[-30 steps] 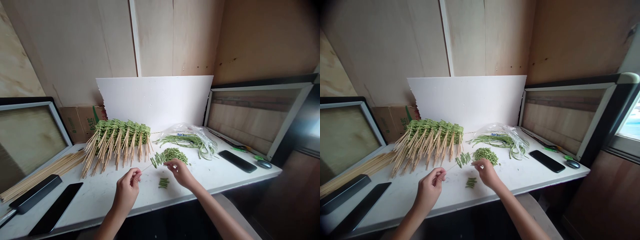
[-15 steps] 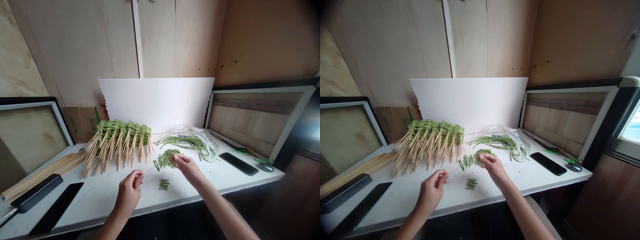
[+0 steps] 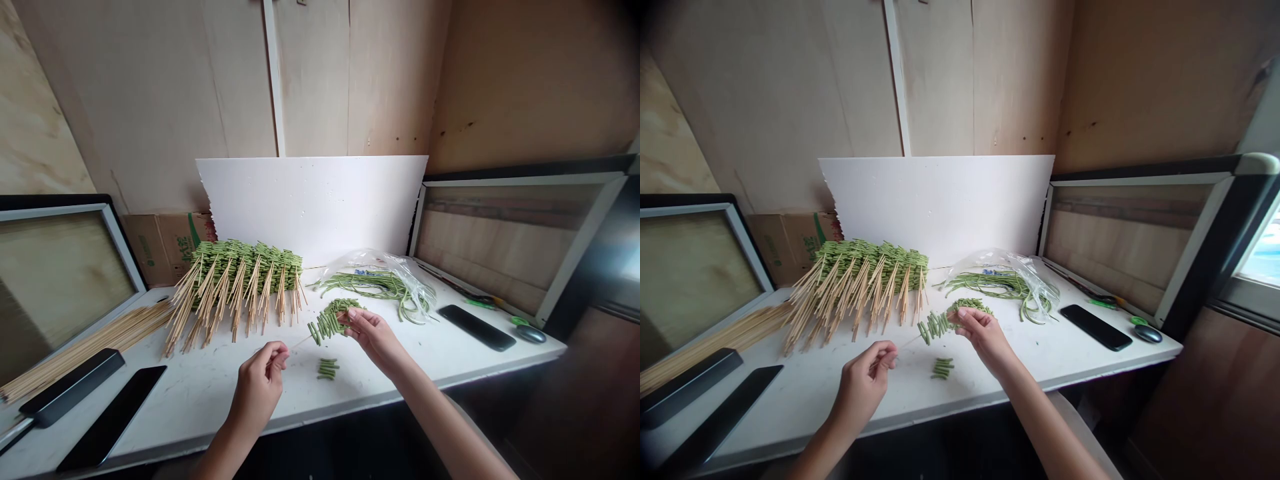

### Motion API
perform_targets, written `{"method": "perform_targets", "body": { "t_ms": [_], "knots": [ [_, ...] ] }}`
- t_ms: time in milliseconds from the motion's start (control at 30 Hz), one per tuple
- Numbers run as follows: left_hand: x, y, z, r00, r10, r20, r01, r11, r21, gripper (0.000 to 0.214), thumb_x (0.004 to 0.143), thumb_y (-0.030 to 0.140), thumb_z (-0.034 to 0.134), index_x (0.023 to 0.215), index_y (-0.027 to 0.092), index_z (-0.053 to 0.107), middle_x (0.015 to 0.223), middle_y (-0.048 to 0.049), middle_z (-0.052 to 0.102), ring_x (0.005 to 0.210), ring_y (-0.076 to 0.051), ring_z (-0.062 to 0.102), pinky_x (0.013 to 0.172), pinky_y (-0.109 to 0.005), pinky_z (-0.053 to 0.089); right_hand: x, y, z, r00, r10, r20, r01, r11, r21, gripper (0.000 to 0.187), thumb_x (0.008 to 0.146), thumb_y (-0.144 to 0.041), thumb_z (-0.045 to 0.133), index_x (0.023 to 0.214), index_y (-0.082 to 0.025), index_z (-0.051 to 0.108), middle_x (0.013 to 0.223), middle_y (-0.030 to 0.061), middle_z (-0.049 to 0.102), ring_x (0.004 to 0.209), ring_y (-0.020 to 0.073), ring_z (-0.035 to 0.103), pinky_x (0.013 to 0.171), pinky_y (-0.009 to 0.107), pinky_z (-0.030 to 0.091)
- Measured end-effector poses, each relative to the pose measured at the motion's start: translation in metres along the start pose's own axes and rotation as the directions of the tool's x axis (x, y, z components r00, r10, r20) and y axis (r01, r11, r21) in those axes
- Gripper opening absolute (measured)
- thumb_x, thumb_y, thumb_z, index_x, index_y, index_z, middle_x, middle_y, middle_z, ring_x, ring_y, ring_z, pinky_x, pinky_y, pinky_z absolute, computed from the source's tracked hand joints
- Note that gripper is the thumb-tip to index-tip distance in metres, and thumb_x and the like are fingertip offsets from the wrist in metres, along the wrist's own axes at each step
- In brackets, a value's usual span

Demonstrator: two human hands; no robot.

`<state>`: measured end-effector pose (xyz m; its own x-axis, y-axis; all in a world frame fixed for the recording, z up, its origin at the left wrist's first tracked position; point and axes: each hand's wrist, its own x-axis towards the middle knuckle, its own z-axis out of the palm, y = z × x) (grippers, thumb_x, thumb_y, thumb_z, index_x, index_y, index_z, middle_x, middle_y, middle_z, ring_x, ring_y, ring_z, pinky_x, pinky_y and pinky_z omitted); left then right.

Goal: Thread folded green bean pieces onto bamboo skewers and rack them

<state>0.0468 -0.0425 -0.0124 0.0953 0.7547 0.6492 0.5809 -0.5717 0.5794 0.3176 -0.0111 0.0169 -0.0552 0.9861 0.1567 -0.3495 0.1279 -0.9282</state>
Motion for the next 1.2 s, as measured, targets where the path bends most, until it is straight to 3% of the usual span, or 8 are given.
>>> {"method": "perform_targets", "body": {
  "t_ms": [267, 500, 867, 1067, 1200],
  "knots": [
    [-0.001, 0.001, -0.001, 1.0, -0.004, 0.006, 0.004, 1.0, 0.002, 0.021, 0.101, 0.029, 0.049, 0.09, 0.021, 0.066, 0.071, -0.0028, 0.071, 0.062, -0.017, 0.07, 0.061, -0.023, 0.054, 0.0, 0.003, -0.001, 1.0, -0.009, -0.008, 0.009, 0.999, 0.038, 0.036, 0.077, -0.051, 0.085, 0.093, -0.019, 0.081, 0.102, 0.0109, 0.08, 0.1, 0.0252, 0.072, 0.082, 0.032, 0.056],
    [-0.001, 0.002, 0.0, 1.0, 0.015, -0.004, -0.015, 1.0, 0.001, 0.021, 0.1, 0.027, 0.049, 0.089, 0.021, 0.066, 0.068, -0.0023, 0.069, 0.061, -0.017, 0.069, 0.06, -0.023, 0.054, 0.0, 0.001, 0.002, 0.996, -0.065, -0.066, 0.062, 0.997, -0.055, 0.035, 0.075, -0.053, 0.086, 0.087, -0.02, 0.082, 0.095, 0.0105, 0.08, 0.098, 0.0273, 0.071, 0.079, 0.035, 0.056],
    [-0.004, 0.003, 0.001, 0.998, 0.049, -0.05, -0.047, 0.998, 0.038, 0.02, 0.098, 0.021, 0.049, 0.089, 0.021, 0.067, 0.07, -0.0016, 0.07, 0.062, -0.016, 0.069, 0.061, -0.022, 0.053, -0.006, 0.014, 0.011, 0.98, -0.132, -0.146, 0.124, 0.99, -0.064, 0.03, 0.076, -0.049, 0.086, 0.09, -0.022, 0.083, 0.098, 0.0096, 0.08, 0.094, 0.0271, 0.071, 0.082, 0.039, 0.057],
    [-0.005, 0.005, 0.003, 0.994, 0.079, -0.072, -0.074, 0.995, 0.066, 0.021, 0.097, 0.019, 0.049, 0.087, 0.021, 0.067, 0.067, -0.001, 0.069, 0.059, -0.016, 0.068, 0.059, -0.021, 0.051, -0.009, 0.022, 0.019, 0.978, -0.142, -0.155, 0.137, 0.99, -0.046, 0.026, 0.076, -0.047, 0.087, 0.085, -0.023, 0.082, 0.096, 0.0081, 0.079, 0.112, 0.0325, 0.069, 0.088, 0.04, 0.058],
    [-0.004, 0.004, 0.003, 0.996, 0.072, -0.059, -0.068, 0.996, 0.064, 0.022, 0.098, 0.019, 0.048, 0.087, 0.021, 0.067, 0.067, -0.0008, 0.068, 0.058, -0.015, 0.067, 0.06, -0.021, 0.052, -0.011, 0.028, 0.023, 0.979, -0.109, -0.173, 0.105, 0.994, -0.03, 0.03, 0.074, -0.048, 0.088, 0.088, -0.022, 0.083, 0.095, 0.0084, 0.079, 0.107, 0.0312, 0.071, 0.088, 0.041, 0.059]
  ]
}}
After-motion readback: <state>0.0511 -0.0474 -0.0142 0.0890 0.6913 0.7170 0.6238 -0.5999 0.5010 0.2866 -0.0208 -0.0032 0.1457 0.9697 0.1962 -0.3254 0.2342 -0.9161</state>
